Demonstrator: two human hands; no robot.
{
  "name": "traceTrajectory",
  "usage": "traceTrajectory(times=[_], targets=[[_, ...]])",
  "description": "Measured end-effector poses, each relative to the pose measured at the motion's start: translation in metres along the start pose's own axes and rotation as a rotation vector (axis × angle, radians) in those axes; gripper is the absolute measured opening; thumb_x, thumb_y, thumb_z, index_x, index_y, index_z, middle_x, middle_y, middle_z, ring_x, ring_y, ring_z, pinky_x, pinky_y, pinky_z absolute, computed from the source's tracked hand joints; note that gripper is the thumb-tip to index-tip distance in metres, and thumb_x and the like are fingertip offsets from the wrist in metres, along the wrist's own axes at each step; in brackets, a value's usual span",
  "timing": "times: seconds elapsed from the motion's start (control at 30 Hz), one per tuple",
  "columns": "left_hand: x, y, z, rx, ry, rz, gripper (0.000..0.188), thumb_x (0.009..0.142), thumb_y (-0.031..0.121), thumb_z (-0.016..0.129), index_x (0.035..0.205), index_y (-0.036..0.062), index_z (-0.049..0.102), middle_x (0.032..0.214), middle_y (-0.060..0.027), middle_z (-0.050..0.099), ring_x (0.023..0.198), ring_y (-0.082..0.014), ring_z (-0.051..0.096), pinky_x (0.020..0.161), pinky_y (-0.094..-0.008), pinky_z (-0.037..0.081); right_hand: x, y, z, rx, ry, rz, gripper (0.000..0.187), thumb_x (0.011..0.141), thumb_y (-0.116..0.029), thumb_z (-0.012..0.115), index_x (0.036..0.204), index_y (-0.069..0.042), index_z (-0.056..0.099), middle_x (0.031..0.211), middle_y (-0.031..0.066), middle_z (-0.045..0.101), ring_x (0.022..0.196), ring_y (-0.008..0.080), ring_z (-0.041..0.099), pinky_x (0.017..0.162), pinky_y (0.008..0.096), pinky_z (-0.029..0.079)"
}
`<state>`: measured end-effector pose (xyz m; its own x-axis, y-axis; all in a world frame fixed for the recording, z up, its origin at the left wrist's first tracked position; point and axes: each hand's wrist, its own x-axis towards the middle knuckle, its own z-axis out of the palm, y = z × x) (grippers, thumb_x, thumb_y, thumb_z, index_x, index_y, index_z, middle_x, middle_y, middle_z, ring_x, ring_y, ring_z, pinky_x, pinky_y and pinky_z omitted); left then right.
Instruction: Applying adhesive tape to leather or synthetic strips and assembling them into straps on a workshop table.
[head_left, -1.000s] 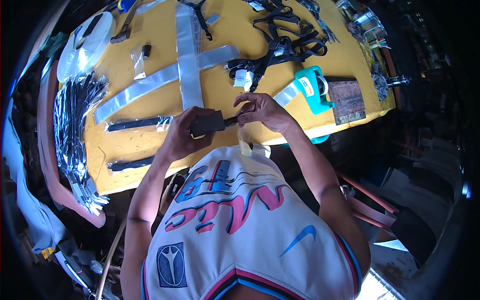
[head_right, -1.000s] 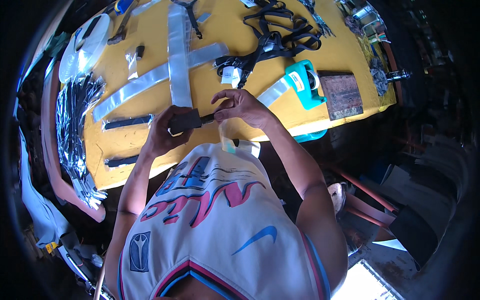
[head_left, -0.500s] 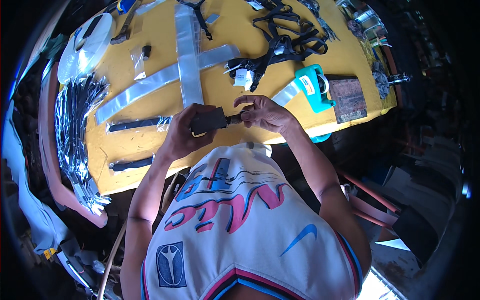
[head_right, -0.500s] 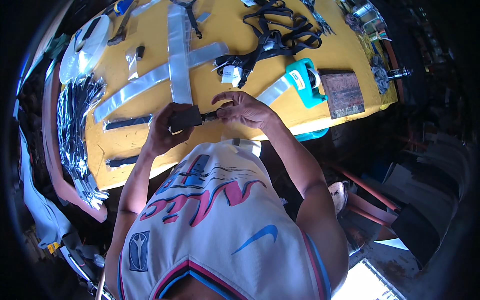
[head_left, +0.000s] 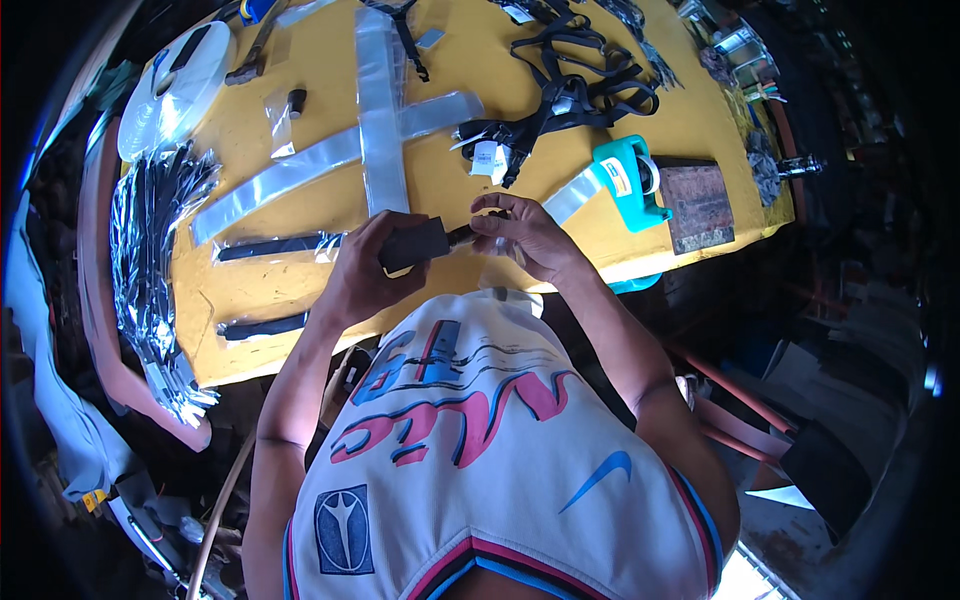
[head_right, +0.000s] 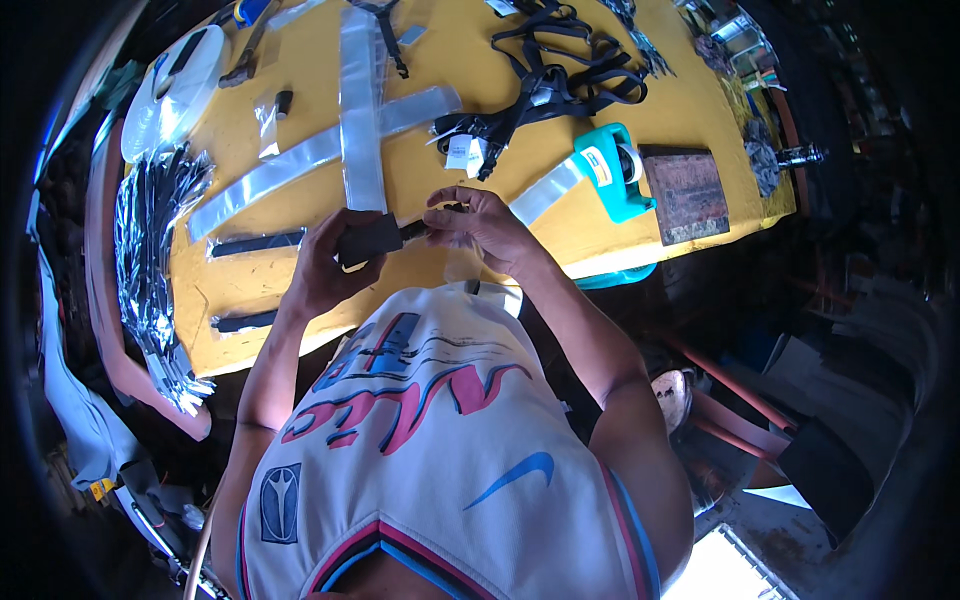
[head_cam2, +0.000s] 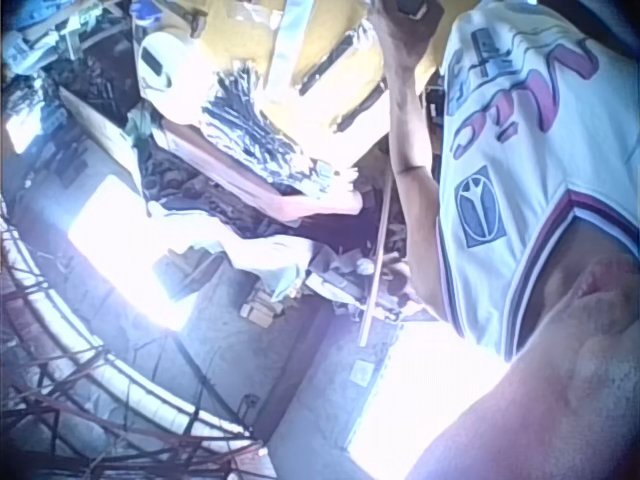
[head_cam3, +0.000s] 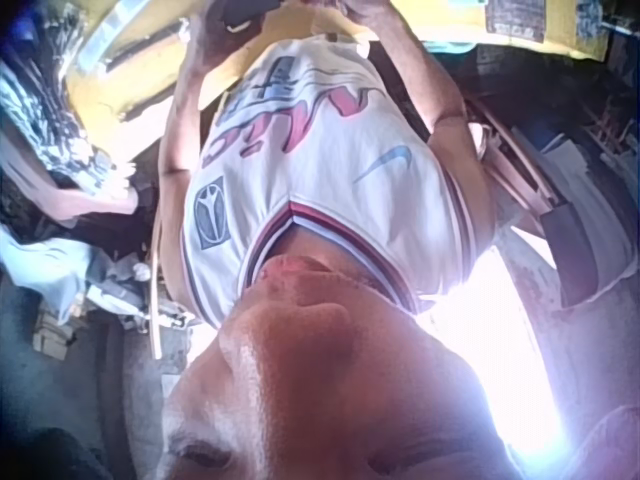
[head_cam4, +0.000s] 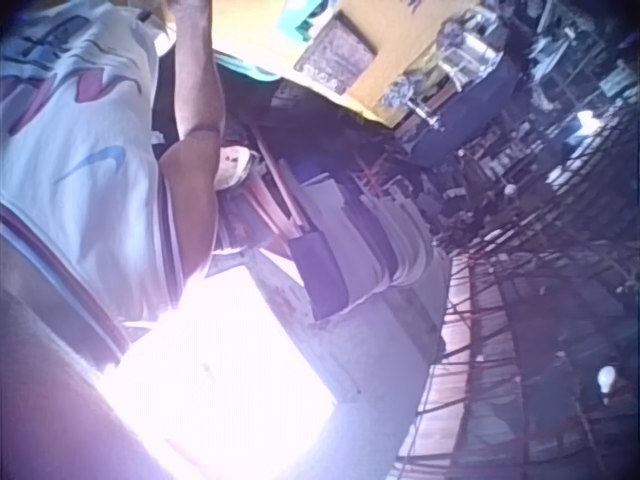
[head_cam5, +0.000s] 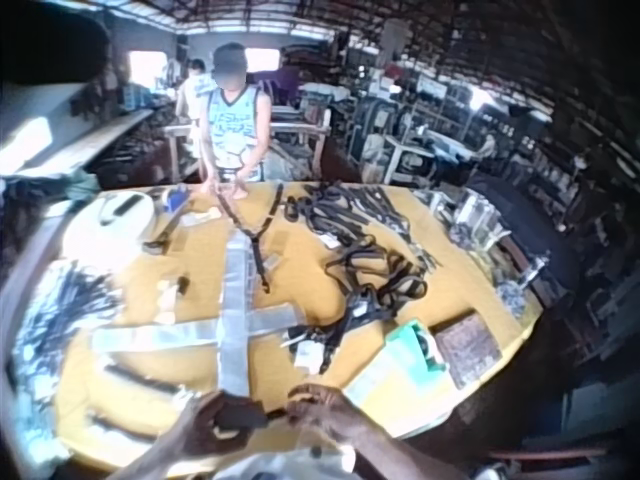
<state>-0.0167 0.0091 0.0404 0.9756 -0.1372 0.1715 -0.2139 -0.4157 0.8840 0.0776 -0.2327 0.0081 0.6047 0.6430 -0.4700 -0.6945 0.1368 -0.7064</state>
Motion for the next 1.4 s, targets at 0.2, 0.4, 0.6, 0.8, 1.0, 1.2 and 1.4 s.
traceTrajectory(times=[0.2,0.4,0.6,0.8,1.0,1.2,1.4], targets=[[0.000,0.003,0.001,0.005,-0.001,-0.002,0.046,0.075,0.007,0.078,0.117,0.0020,0.060,0.104,-0.0149,0.068,0.092,-0.0286,0.071,0.079,-0.0347,0.056,-0.007,0.001,0.014,0.022,0.088,-0.034,0.026,0.087,-0.008,0.074,0.109,-0.003,0.060,0.096,0.0116,0.071,0.079,0.0198,0.073,0.073,0.0279,0.061],[-0.001,0.004,0.003,-0.076,-0.008,0.000,0.041,0.081,0.014,0.076,0.117,-0.0002,0.061,0.101,-0.0142,0.070,0.095,-0.0220,0.070,0.083,-0.0308,0.053,-0.010,0.003,0.019,0.029,0.127,-0.087,0.025,0.088,-0.008,0.073,0.109,-0.003,0.060,0.095,0.0124,0.071,0.081,0.0215,0.073,0.074,0.0291,0.062],[-0.001,0.002,0.007,-0.044,0.024,-0.010,0.038,0.085,0.012,0.072,0.118,-0.0023,0.060,0.098,-0.0127,0.068,0.093,-0.0198,0.068,0.084,-0.0309,0.052,-0.013,0.001,0.019,0.015,0.110,-0.105,0.025,0.089,-0.010,0.073,0.108,-0.003,0.059,0.097,0.0122,0.071,0.082,0.0217,0.074,0.076,0.0279,0.061],[-0.005,0.005,0.008,-0.244,0.072,-0.093,0.035,0.082,0.005,0.068,0.115,0.0000,0.058,0.092,-0.0117,0.065,0.079,-0.0187,0.066,0.071,-0.0303,0.052,-0.014,0.001,0.021,0.022,0.126,-0.099,0.024,0.087,-0.009,0.074,0.107,-0.004,0.062,0.091,0.0100,0.070,0.079,0.0197,0.073,0.076,0.0304,0.061],[-0.008,-0.004,0.009,-0.140,0.185,-0.101,0.032,0.080,0.002,0.066,0.111,0.0004,0.059,0.085,-0.0089,0.064,0.071,-0.0145,0.061,0.066,-0.0266,0.049,-0.014,0.002,0.024,-0.006,0.125,-0.127,0.021,0.090,-0.008,0.072,0.106,-0.002,0.059,0.097,0.0117,0.069,0.082,0.0218,0.074,0.077,0.0275,0.061],[-0.010,-0.008,0.014,-0.231,0.222,-0.118,0.028,0.080,0.003,0.067,0.107,-0.0014,0.059,0.080,-0.0065,0.061,0.070,-0.0118,0.059,0.065,-0.0263,0.048,-0.015,0.003,0.027,-0.016,0.090,-0.164,0.021,0.090,-0.009,0.071,0.105,0.000,0.059,0.099,0.0125,0.067,0.085,0.0214,0.073,0.079,0.0271,0.061],[-0.012,-0.017,0.010,-0.261,0.147,-0.163,0.025,0.083,0.003,0.066,0.108,-0.0012,0.060,0.084,-0.0080,0.067,0.075,-0.0101,0.063,0.069,-0.0255,0.050,-0.015,0.002,0.030,-0.027,0.093,-0.139,0.022,0.091,-0.011,0.070,0.105,0.001,0.059,0.098,0.0125,0.067,0.085,0.0217,0.073,0.079,0.0271,0.061]])
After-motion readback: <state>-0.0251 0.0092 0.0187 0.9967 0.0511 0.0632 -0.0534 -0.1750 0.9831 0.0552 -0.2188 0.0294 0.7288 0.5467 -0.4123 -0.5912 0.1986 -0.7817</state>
